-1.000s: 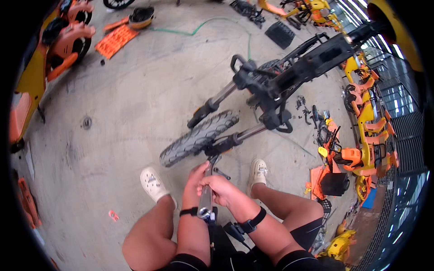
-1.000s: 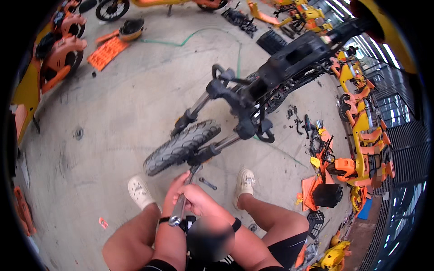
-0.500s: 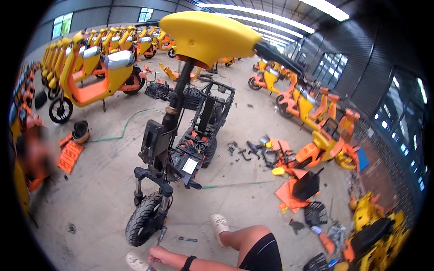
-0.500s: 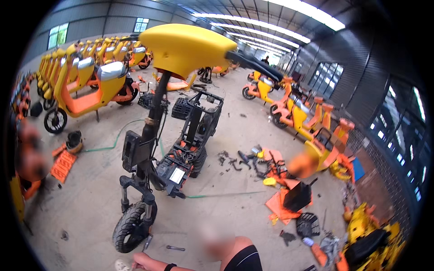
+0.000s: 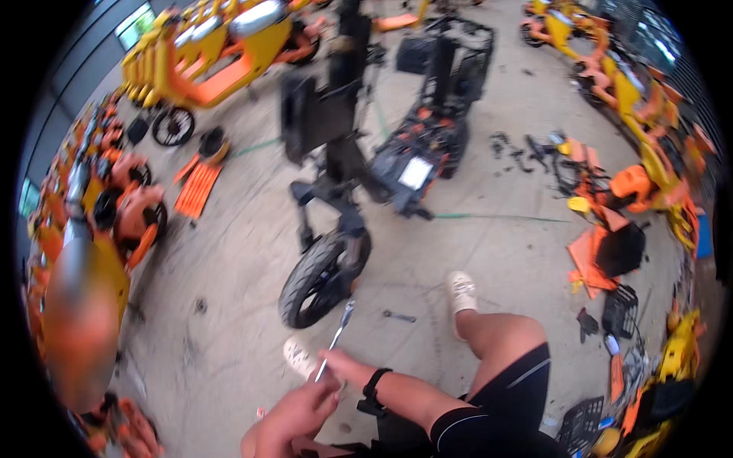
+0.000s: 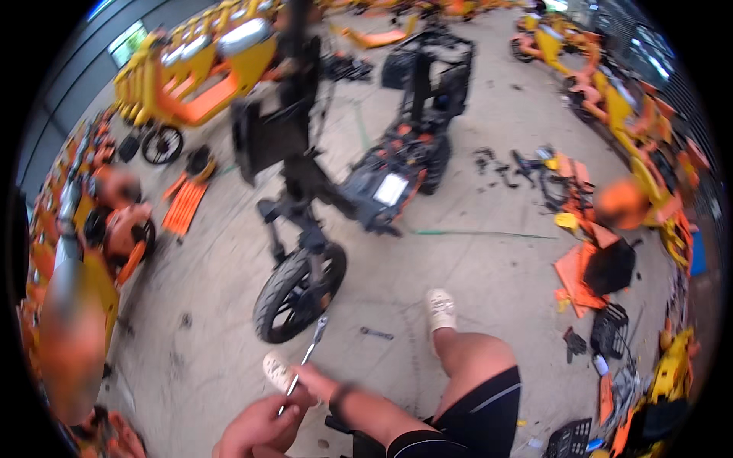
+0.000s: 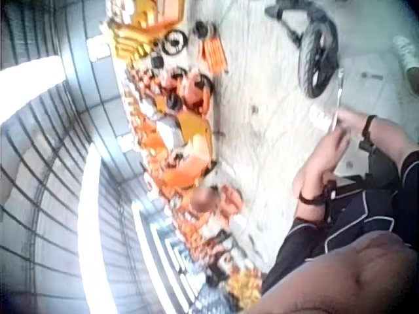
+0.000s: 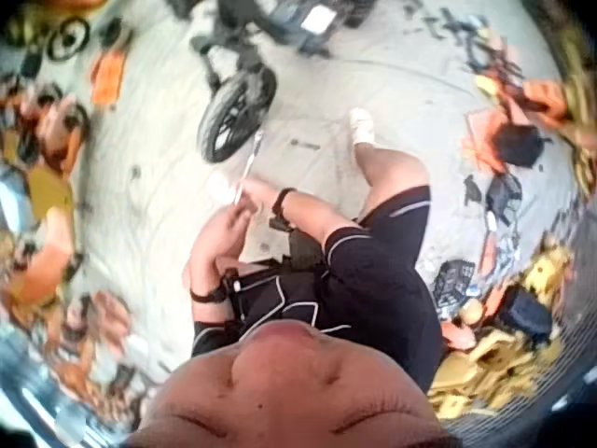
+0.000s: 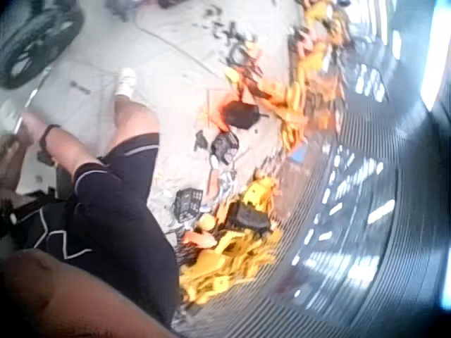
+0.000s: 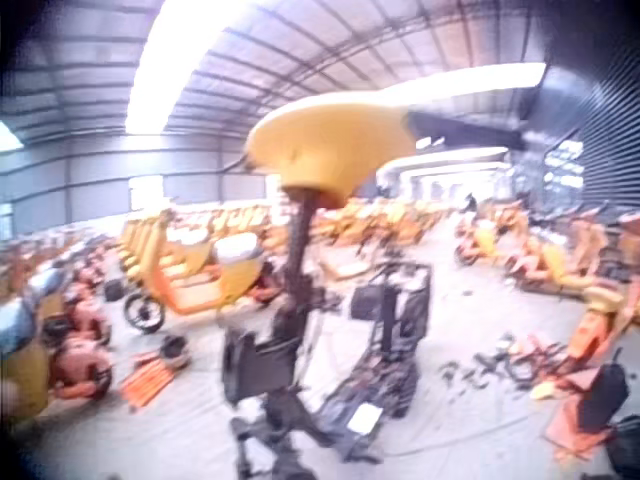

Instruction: The person loosens a bolt on the front wheel of an electric scooter using an adjustable wrench and removes the bolt by hand.

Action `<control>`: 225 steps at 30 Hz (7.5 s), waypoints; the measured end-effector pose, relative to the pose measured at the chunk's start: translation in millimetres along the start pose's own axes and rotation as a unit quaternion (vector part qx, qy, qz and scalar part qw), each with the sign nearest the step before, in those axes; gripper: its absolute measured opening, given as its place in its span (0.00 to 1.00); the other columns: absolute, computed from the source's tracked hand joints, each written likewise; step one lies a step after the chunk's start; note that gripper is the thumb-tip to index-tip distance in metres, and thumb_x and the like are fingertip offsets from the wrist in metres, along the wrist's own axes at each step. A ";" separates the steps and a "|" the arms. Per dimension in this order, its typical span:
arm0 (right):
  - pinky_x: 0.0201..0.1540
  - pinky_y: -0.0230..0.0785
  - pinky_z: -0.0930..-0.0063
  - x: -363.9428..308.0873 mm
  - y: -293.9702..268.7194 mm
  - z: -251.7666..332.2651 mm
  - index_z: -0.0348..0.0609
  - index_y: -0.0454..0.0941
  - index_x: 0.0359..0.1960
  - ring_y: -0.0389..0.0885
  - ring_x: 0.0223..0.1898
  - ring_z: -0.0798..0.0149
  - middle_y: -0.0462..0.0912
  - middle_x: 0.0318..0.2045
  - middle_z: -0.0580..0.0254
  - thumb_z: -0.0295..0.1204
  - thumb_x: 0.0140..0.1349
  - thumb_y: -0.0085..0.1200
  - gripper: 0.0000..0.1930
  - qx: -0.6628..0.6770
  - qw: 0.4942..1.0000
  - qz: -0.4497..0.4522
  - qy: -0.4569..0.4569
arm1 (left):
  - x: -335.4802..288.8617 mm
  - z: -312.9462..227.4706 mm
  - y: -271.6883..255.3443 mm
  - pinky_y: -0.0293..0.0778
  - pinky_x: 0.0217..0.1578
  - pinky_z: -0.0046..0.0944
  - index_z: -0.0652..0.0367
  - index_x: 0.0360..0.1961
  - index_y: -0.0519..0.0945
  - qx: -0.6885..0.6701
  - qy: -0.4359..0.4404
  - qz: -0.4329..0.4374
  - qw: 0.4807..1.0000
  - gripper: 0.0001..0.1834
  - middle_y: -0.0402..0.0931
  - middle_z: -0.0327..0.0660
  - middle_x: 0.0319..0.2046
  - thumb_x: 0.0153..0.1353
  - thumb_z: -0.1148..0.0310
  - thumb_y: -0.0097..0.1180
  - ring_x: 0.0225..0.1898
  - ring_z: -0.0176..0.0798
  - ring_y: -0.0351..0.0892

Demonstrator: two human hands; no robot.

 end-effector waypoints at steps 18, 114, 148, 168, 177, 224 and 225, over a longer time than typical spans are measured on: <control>0.36 0.75 0.52 57.0 -73.7 36.0 0.40 0.75 0.43 0.84 0.33 0.44 0.83 0.30 0.47 0.34 0.65 0.53 0.11 -0.269 0.897 -0.273 -0.222 | 14.9 -15.2 -24.4 0.73 0.60 0.49 0.65 0.63 0.74 0.080 0.002 -0.190 0.979 0.28 0.78 0.57 0.56 0.68 0.58 0.58 0.58 0.61 0.77; 0.23 0.73 0.65 -71.1 -87.7 93.3 0.39 0.72 0.34 0.74 0.19 0.62 0.75 0.22 0.60 0.27 0.70 0.49 0.06 -0.070 0.980 -0.162 -0.086 | -0.3 50.7 -73.4 0.77 0.55 0.48 0.62 0.65 0.73 -0.030 0.083 -0.262 0.961 0.29 0.78 0.55 0.57 0.67 0.58 0.59 0.55 0.54 0.81; 0.29 0.79 0.64 -97.2 31.6 151.3 0.31 0.74 0.34 0.78 0.24 0.62 0.78 0.27 0.55 0.22 0.70 0.43 0.08 -0.109 0.989 -0.084 -0.052 | 20.8 34.1 -88.5 0.76 0.57 0.48 0.61 0.64 0.74 0.000 0.095 -0.281 0.955 0.28 0.77 0.57 0.58 0.67 0.58 0.58 0.58 0.56 0.79; 0.25 0.77 0.62 13.2 -143.3 77.6 0.39 0.67 0.51 0.77 0.22 0.62 0.78 0.29 0.57 0.23 0.67 0.50 0.12 -0.253 0.933 -0.232 -0.104 | 14.9 58.5 -91.5 0.77 0.54 0.48 0.58 0.64 0.75 -0.031 0.093 -0.309 0.946 0.28 0.79 0.56 0.54 0.66 0.57 0.58 0.54 0.57 0.80; 0.37 0.85 0.59 -112.2 -57.6 110.0 0.35 0.69 0.48 0.84 0.31 0.59 0.81 0.34 0.53 0.26 0.74 0.48 0.08 -0.178 0.979 -0.087 -0.049 | 18.3 38.8 -113.9 0.75 0.57 0.49 0.59 0.63 0.74 -0.024 0.100 -0.317 0.943 0.26 0.79 0.56 0.55 0.67 0.59 0.58 0.57 0.57 0.79; 0.45 0.76 0.49 -21.2 5.6 41.1 0.27 0.55 0.55 0.84 0.41 0.35 0.80 0.38 0.29 0.25 0.66 0.47 0.21 -0.325 0.880 -0.318 -0.138 | -20.7 78.8 -77.9 0.75 0.56 0.45 0.61 0.65 0.74 -0.014 0.024 -0.283 0.959 0.28 0.80 0.54 0.54 0.67 0.59 0.59 0.54 0.53 0.80; 0.46 0.76 0.50 -25.6 8.0 41.8 0.28 0.54 0.55 0.84 0.40 0.37 0.81 0.38 0.31 0.25 0.66 0.47 0.21 -0.331 0.882 -0.313 -0.121 | -22.1 78.9 -75.4 0.75 0.56 0.45 0.61 0.65 0.74 -0.006 0.025 -0.284 0.959 0.28 0.80 0.54 0.54 0.67 0.59 0.59 0.54 0.53 0.80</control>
Point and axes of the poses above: each hand's wrist, its own x-axis towards the middle knuckle, its own y-axis out of the palm, z = x × y, the point moved 2 cm from there along x, towards the middle knuckle
